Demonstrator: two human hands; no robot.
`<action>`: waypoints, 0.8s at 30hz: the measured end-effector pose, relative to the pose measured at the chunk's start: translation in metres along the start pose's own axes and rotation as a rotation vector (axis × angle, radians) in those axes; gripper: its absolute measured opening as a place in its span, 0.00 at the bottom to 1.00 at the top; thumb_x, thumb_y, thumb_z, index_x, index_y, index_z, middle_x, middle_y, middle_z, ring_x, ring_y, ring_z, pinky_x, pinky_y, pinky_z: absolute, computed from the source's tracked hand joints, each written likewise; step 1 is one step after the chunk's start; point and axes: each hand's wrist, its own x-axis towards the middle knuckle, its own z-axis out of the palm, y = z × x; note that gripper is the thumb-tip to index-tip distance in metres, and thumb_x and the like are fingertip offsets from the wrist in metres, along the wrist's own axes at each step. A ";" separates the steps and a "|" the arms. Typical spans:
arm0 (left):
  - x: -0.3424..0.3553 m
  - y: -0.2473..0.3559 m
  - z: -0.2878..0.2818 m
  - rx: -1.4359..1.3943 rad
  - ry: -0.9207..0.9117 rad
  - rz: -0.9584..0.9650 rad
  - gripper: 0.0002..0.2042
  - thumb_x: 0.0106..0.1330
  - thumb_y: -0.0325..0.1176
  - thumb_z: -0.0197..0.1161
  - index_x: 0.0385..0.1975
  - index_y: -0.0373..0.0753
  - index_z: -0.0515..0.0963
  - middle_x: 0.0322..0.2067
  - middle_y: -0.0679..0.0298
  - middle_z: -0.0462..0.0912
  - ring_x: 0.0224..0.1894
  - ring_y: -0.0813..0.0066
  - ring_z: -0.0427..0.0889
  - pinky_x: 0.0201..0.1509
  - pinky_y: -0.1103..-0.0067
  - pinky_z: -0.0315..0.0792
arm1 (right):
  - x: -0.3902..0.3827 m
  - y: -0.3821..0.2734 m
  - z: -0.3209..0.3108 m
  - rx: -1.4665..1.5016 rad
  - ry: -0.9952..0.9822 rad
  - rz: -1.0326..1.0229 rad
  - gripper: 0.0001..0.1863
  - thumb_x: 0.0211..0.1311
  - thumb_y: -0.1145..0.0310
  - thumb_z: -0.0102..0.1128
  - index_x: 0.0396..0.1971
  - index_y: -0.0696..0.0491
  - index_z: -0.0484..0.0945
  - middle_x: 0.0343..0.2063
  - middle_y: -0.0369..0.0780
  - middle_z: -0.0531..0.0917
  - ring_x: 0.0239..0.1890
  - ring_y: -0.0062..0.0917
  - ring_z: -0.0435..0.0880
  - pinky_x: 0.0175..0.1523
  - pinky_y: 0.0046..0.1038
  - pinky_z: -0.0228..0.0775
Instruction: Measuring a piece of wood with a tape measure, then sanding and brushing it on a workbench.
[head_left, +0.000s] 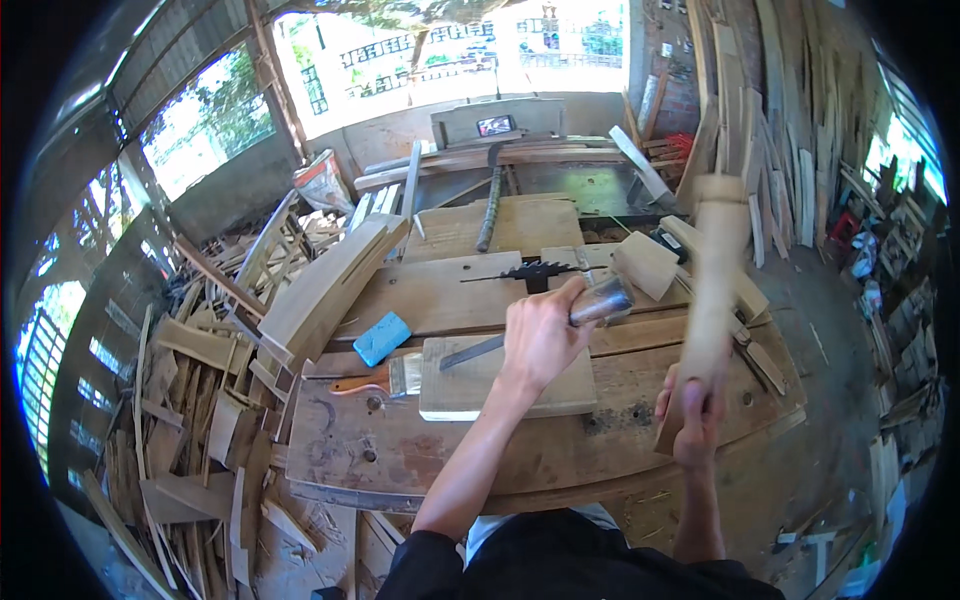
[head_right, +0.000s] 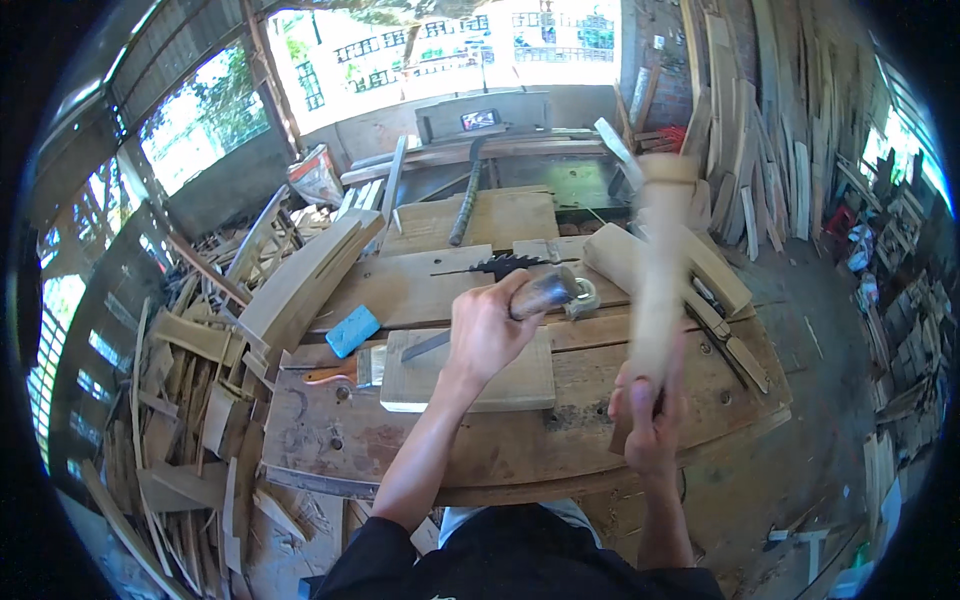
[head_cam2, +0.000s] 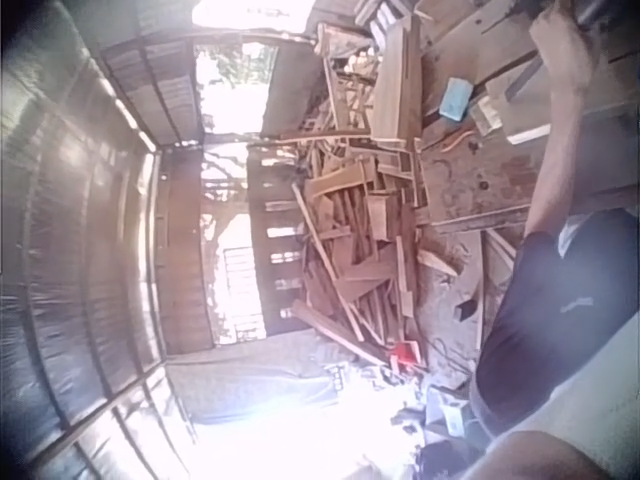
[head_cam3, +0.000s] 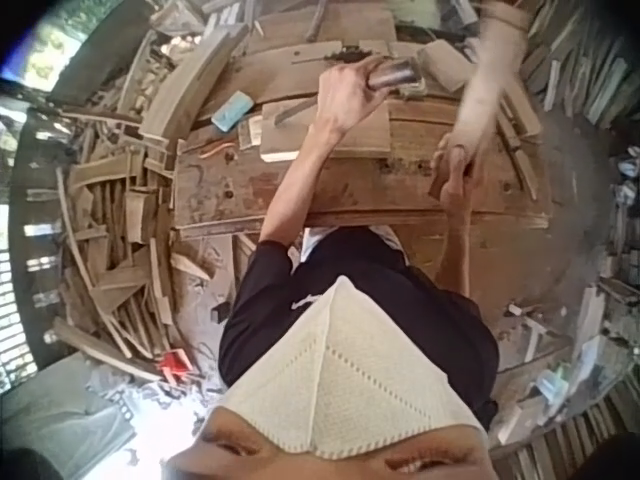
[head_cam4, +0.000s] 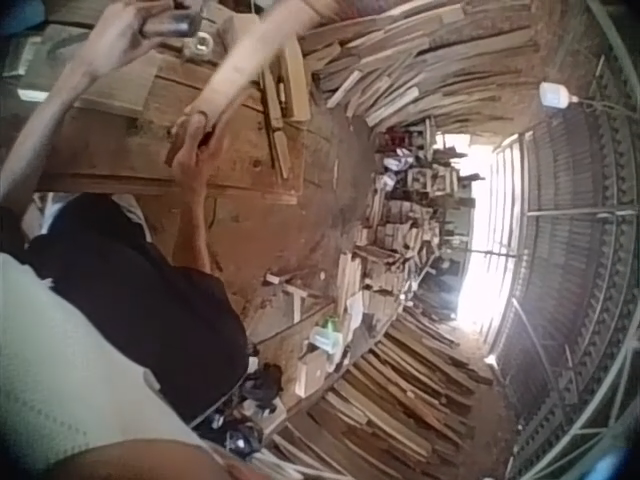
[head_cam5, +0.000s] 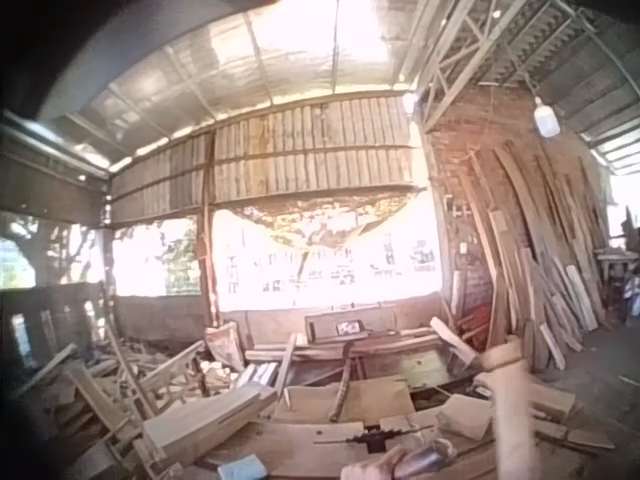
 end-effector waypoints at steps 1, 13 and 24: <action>0.000 0.000 0.000 -0.009 0.003 0.011 0.11 0.58 0.33 0.74 0.38 0.41 0.81 0.24 0.52 0.84 0.30 0.47 0.86 0.35 0.60 0.79 | 0.002 0.001 -0.011 -0.268 -0.199 0.009 0.36 0.79 0.66 0.53 0.82 0.54 0.56 0.29 0.36 0.82 0.24 0.16 0.76 0.30 0.23 0.70; -0.001 -0.017 0.002 0.046 -0.140 -0.026 0.17 0.56 0.35 0.72 0.47 0.42 0.85 0.30 0.53 0.89 0.35 0.48 0.89 0.40 0.58 0.81 | 0.002 -0.003 -0.014 -0.166 -0.274 0.129 0.33 0.85 0.61 0.50 0.83 0.48 0.53 0.38 0.39 0.82 0.26 0.16 0.77 0.32 0.22 0.73; 0.000 -0.023 -0.004 0.070 -0.152 -0.051 0.17 0.55 0.34 0.73 0.47 0.45 0.84 0.30 0.56 0.89 0.35 0.51 0.89 0.39 0.59 0.81 | 0.005 0.019 -0.017 -0.160 -0.305 0.099 0.38 0.85 0.58 0.49 0.85 0.47 0.45 0.36 0.42 0.81 0.27 0.20 0.78 0.31 0.23 0.73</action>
